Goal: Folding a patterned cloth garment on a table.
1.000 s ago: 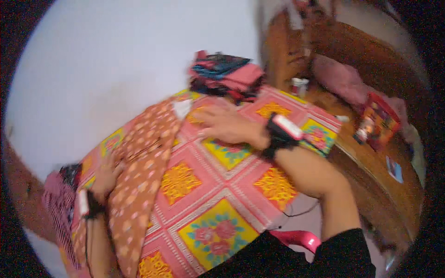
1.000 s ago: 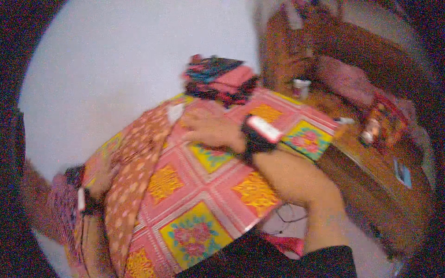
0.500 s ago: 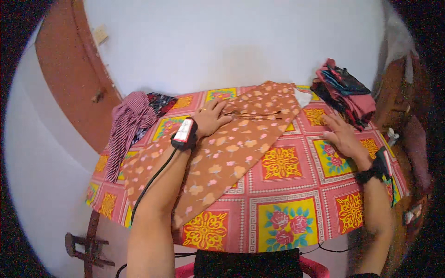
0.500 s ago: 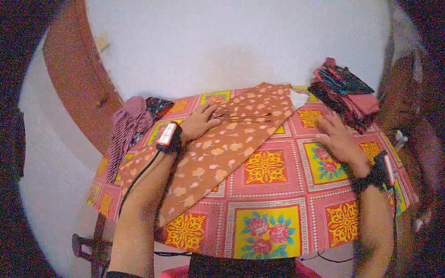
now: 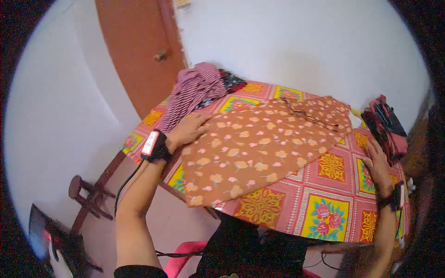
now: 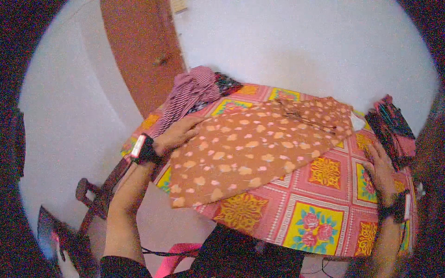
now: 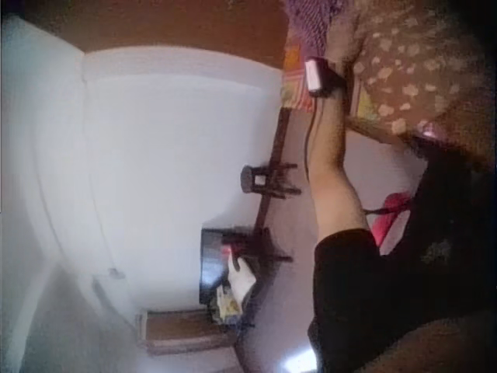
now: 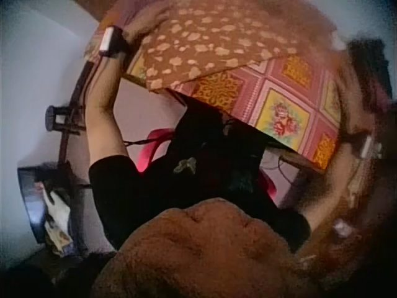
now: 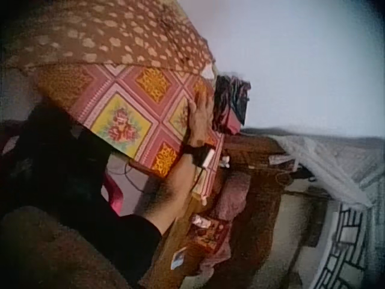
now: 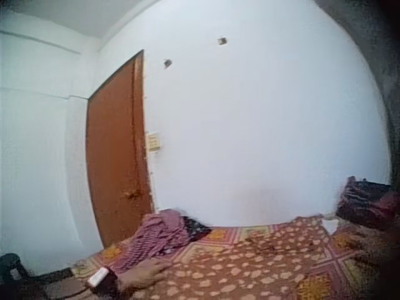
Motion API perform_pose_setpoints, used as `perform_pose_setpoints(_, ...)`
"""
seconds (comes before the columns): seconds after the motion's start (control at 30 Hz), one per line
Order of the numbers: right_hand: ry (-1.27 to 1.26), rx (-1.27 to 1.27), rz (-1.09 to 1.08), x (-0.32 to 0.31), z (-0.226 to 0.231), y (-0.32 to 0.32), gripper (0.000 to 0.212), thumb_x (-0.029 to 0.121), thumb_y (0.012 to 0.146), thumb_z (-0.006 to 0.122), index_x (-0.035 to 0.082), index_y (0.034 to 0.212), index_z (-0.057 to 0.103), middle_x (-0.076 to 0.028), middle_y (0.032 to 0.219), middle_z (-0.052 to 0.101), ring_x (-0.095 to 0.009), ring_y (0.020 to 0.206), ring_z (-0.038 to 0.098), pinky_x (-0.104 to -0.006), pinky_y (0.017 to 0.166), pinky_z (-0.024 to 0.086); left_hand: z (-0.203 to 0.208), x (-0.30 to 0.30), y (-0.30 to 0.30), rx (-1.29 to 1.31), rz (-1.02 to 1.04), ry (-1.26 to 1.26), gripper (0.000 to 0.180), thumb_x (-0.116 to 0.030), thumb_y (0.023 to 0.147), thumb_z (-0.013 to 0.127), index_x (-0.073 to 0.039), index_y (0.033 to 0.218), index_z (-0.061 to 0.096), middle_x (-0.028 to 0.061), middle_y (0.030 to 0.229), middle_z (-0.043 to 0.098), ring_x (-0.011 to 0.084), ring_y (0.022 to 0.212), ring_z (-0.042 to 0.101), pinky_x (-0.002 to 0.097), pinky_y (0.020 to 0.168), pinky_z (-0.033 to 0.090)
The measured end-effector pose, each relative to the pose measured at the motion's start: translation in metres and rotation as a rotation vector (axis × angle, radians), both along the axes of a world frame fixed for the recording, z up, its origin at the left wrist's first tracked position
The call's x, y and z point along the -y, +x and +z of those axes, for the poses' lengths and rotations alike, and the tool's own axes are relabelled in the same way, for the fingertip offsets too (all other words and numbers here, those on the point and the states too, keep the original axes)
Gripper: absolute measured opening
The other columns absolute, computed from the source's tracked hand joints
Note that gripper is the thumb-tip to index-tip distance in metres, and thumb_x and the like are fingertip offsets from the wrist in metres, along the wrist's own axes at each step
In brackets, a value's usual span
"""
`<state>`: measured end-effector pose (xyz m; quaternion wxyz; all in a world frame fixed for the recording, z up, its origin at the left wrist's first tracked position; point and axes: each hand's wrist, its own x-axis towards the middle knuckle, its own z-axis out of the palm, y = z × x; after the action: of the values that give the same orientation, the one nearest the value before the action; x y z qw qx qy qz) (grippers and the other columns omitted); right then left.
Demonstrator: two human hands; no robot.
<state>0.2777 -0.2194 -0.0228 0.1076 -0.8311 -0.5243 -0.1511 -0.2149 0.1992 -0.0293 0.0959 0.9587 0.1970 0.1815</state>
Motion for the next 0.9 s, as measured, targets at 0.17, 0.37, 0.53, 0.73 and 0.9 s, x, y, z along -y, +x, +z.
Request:
perform_pose_setpoints(0.17,0.096,0.261,0.221,-0.03,0.032,-0.092,0.056,0.009,0.075,0.064,0.006,0.129,0.048,-0.019,0.135,0.043,-0.036,0.125,0.042,-0.0437,0.103,0.036,0.006,0.008,-0.042,0.058,0.113,-0.12,0.04,-0.021,0.089,0.058,-0.004,0.125,0.055,0.0175,0.119,0.057,0.0316,0.111,0.053,0.0398,0.097,0.041)
perform_pose_setpoints(0.37,0.006,0.088,0.974,-0.12,0.051,-0.283,0.057,0.028,0.071,0.073,0.011,0.122,0.053,-0.016,0.117,0.053,-0.034,0.101,0.057,-0.0444,0.085,0.048,0.006,0.006,-0.053,-0.032,0.285,0.061,0.041,-0.033,0.084,0.062,-0.003,0.113,0.059,0.0202,0.107,0.059,0.0359,0.101,0.055,0.0424,0.087,0.044)
perform_pose_setpoints(0.53,0.019,0.185,1.05,-0.148,0.031,-0.379,0.064,0.039,0.069,0.074,0.013,0.122,0.05,-0.01,0.103,0.052,-0.026,0.085,0.059,-0.0372,0.068,0.05,0.021,0.008,-0.028,-0.048,0.34,0.003,0.035,-0.032,0.078,0.067,-0.001,0.095,0.064,0.0216,0.089,0.063,0.0371,0.083,0.061,0.0453,0.074,0.046)
perform_pose_setpoints(0.73,-0.042,0.289,0.925,-0.163,0.006,-0.402,0.032,0.03,0.076,0.066,0.008,0.098,0.057,-0.006,0.083,0.052,-0.022,0.074,0.057,-0.0326,0.061,0.05,0.022,0.013,-0.026,-0.013,0.358,-0.031,0.034,-0.034,0.078,0.067,-0.003,0.087,0.059,0.0178,0.081,0.063,0.033,0.076,0.061,0.0407,0.066,0.046)
perform_pose_setpoints(0.9,-0.103,0.114,1.024,-0.161,0.044,-0.4,0.019,0.025,0.079,0.062,0.009,0.086,0.056,-0.005,0.078,0.053,-0.021,0.072,0.057,-0.0321,0.059,0.049,0.017,0.006,-0.049,0.149,0.268,-0.419,0.03,-0.028,0.085,0.066,-0.004,0.101,0.057,0.004,0.085,0.061,0.0147,0.079,0.055,0.0325,0.07,0.047)
